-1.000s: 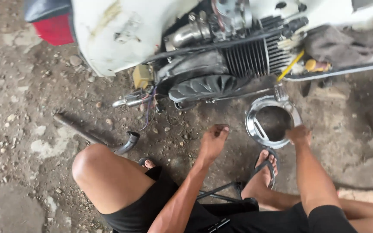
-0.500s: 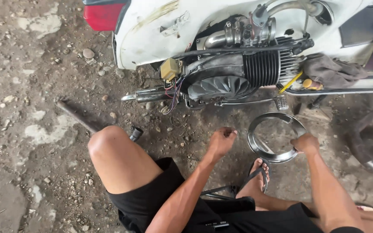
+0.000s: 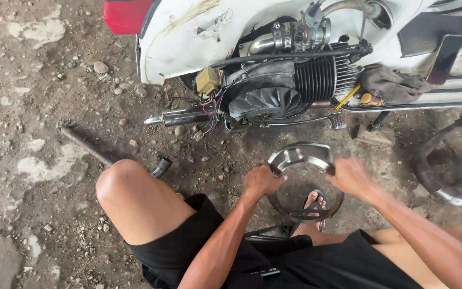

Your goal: Cleaning and repairing motorcycle engine components using a cloth, brush, and screwdriver.

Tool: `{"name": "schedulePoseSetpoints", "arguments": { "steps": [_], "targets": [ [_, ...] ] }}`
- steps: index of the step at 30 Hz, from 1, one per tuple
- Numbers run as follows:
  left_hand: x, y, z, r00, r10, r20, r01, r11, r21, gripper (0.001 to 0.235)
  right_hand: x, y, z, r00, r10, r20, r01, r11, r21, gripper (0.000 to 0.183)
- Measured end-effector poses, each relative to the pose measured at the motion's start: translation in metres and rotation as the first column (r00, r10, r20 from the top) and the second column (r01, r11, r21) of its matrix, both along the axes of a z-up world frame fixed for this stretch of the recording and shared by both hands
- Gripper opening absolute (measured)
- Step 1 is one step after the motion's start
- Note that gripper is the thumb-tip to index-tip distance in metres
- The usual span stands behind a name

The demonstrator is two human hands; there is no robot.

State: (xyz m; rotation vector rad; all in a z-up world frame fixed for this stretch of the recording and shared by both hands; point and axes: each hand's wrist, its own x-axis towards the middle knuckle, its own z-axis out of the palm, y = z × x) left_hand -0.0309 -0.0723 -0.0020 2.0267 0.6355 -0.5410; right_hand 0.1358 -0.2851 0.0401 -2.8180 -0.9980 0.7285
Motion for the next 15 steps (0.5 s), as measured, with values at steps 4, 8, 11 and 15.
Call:
{"name": "schedulePoseSetpoints", "arguments": {
  "steps": [4, 8, 11, 15],
  "targets": [
    [-0.003, 0.003, -0.006, 0.998, 0.047, 0.05, -0.048, 0.999, 0.009, 0.066, 0.002, 0.005, 0.009, 0.999, 0.006, 0.044, -0.009, 0.998, 0.059, 0.037],
    [-0.006, 0.021, -0.01, 0.969, 0.179, 0.173, -0.184, 0.983, 0.015, 0.063, 0.017, 0.026, 0.02, 0.987, 0.037, 0.153, -0.066, 0.98, 0.186, 0.032],
    [-0.01, 0.034, -0.014, 0.929, 0.272, 0.251, -0.285, 0.959, 0.016, 0.062, 0.023, 0.049, 0.026, 0.973, 0.059, 0.223, -0.12, 0.956, 0.269, 0.03],
    [-0.008, 0.055, -0.018, 0.846, 0.392, 0.362, -0.419, 0.908, -0.004, 0.06, 0.021, 0.078, 0.03, 0.944, 0.07, 0.322, -0.195, 0.906, 0.376, 0.027]
  ]
}}
